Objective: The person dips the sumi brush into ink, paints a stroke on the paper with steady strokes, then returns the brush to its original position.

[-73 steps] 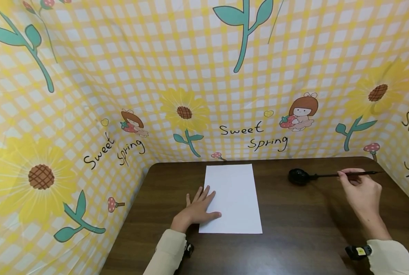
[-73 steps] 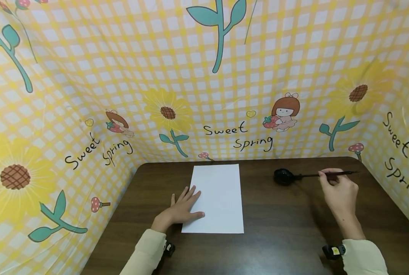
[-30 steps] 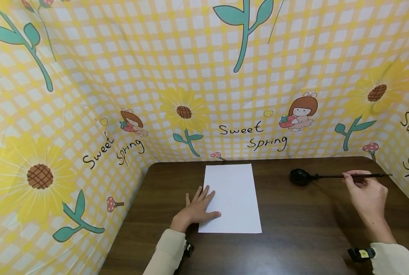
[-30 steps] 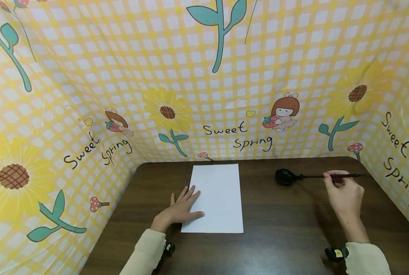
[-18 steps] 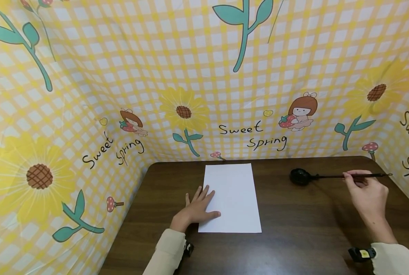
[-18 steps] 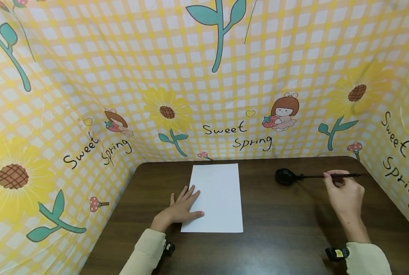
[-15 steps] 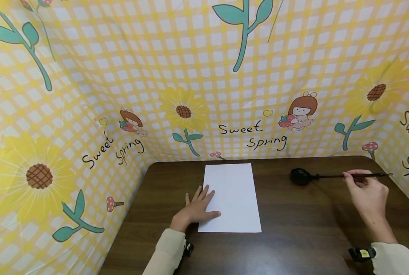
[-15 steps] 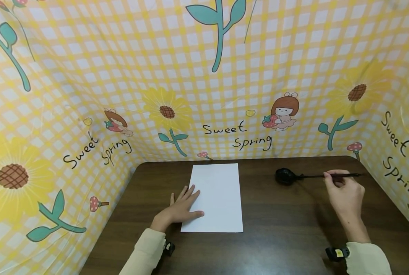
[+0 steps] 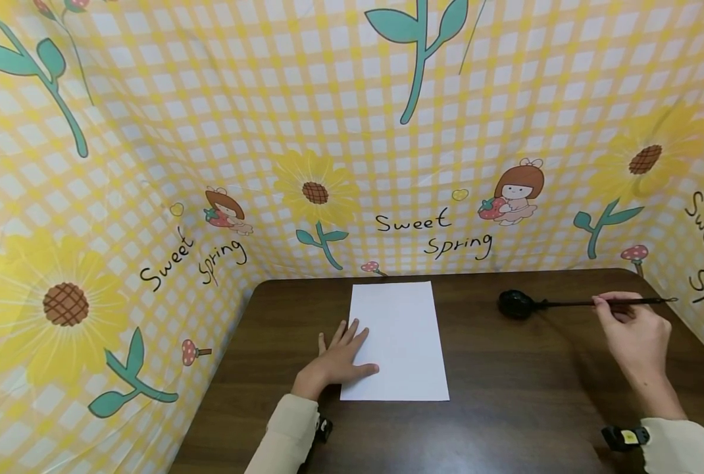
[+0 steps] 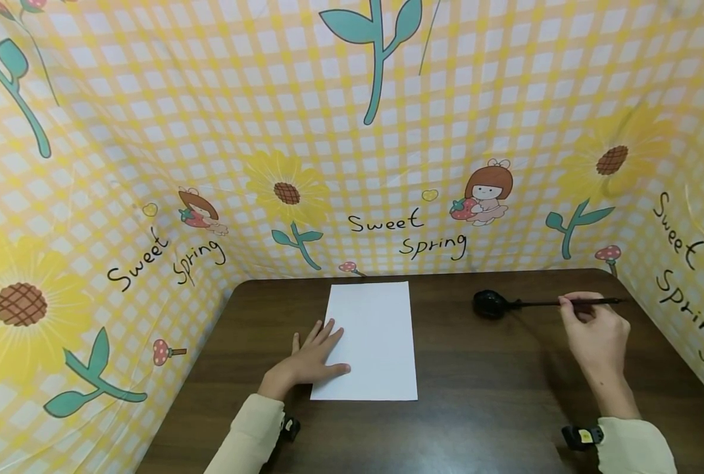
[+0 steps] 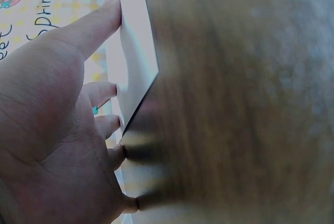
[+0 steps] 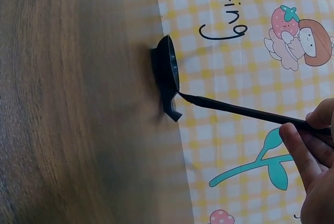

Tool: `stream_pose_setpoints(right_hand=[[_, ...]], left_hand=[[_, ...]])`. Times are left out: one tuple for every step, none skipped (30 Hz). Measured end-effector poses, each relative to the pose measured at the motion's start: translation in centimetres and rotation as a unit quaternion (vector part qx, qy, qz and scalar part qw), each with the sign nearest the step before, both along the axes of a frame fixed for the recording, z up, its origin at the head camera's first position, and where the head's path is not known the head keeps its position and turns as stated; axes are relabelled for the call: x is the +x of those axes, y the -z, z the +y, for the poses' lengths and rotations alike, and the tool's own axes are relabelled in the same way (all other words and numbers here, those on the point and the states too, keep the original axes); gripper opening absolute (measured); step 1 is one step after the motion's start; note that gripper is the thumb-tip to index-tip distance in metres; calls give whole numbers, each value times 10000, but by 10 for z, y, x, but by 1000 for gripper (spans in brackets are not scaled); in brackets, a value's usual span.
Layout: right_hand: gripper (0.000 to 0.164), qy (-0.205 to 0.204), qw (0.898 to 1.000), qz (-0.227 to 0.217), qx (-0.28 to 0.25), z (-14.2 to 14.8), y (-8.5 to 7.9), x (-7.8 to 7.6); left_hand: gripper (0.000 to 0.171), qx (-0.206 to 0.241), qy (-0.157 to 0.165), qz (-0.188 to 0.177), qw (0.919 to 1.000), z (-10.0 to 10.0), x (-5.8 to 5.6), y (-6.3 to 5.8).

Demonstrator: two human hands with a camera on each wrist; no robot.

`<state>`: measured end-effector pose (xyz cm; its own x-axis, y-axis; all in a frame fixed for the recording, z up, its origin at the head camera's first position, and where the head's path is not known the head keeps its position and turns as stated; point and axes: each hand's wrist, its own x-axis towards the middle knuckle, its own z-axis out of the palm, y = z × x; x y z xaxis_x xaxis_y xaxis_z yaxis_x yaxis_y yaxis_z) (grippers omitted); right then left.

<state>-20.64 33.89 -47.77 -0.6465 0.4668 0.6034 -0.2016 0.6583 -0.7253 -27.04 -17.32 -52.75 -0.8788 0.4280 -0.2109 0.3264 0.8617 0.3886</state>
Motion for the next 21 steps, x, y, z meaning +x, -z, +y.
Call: stream_pose_setpoints(right_hand=[[14,-4,10000,26,16,0,-1,0],[14,-13,10000,58,24,1,-1,0],[13,-25,9999,102,13,1,-2,0],[13,-32,9999,164,11,1,-2,0],[13,-40,9997,225,6,2,-3,0],[12,-49,9996,280,2,2,-4,-1],[12,-51,9995,324,-1,2,-5,-1],[12,-60,9993,359,-13,2,-5,-1],[12,-59,9993,382,-27,2,-6,-1],[12,-62,9992,402,-30,1,-7,0],[12,-65,9991,415,-33,1,-7,0],[12,-65,9991,418,-38,1,-8,0],[12,-69,9991,424,-51,1,-8,0],[13,-72,9991,424,-59,1,-9,0],[13,-69,9991,420,-63,0,-9,0],[13,-64,9991,415,-55,0,-10,0],[13,-58,9991,407,-50,0,-10,0],[13,-54,9992,401,-38,0,-10,0],[13,-49,9992,397,-26,0,-11,0],[13,-43,9992,398,-6,-1,-11,-1],[13,-44,9992,403,6,-1,-11,-1]], left_hand=[[92,-4,0,-3,10000,0,0,0],[92,-11,-1,-3,10000,0,0,0],[92,-26,-1,-2,10000,0,0,0],[92,-26,-2,-5,10000,0,0,0],[93,-21,-2,-3,10000,0,0,-1],[93,-21,0,3,10000,0,0,-1],[92,-19,0,1,10000,0,0,-1],[92,-17,4,2,10000,0,0,-1],[92,-14,6,0,10000,0,0,-1],[92,-7,8,-3,10000,0,0,-1],[92,-9,14,-3,10000,0,0,-2],[92,-16,19,-6,10000,0,0,-2],[92,-18,22,-10,10000,0,0,-2],[92,-20,27,-11,10000,0,0,-1],[92,-20,26,-12,10000,0,0,-1],[92,-19,27,-13,10000,0,0,-1],[92,-17,27,-11,10000,0,0,0],[92,-8,23,-12,10000,0,-1,1],[92,-4,19,-13,10000,-1,-1,1],[93,-4,18,-13,10000,-1,-1,1],[93,-5,18,-10,10000,-1,-1,2]])
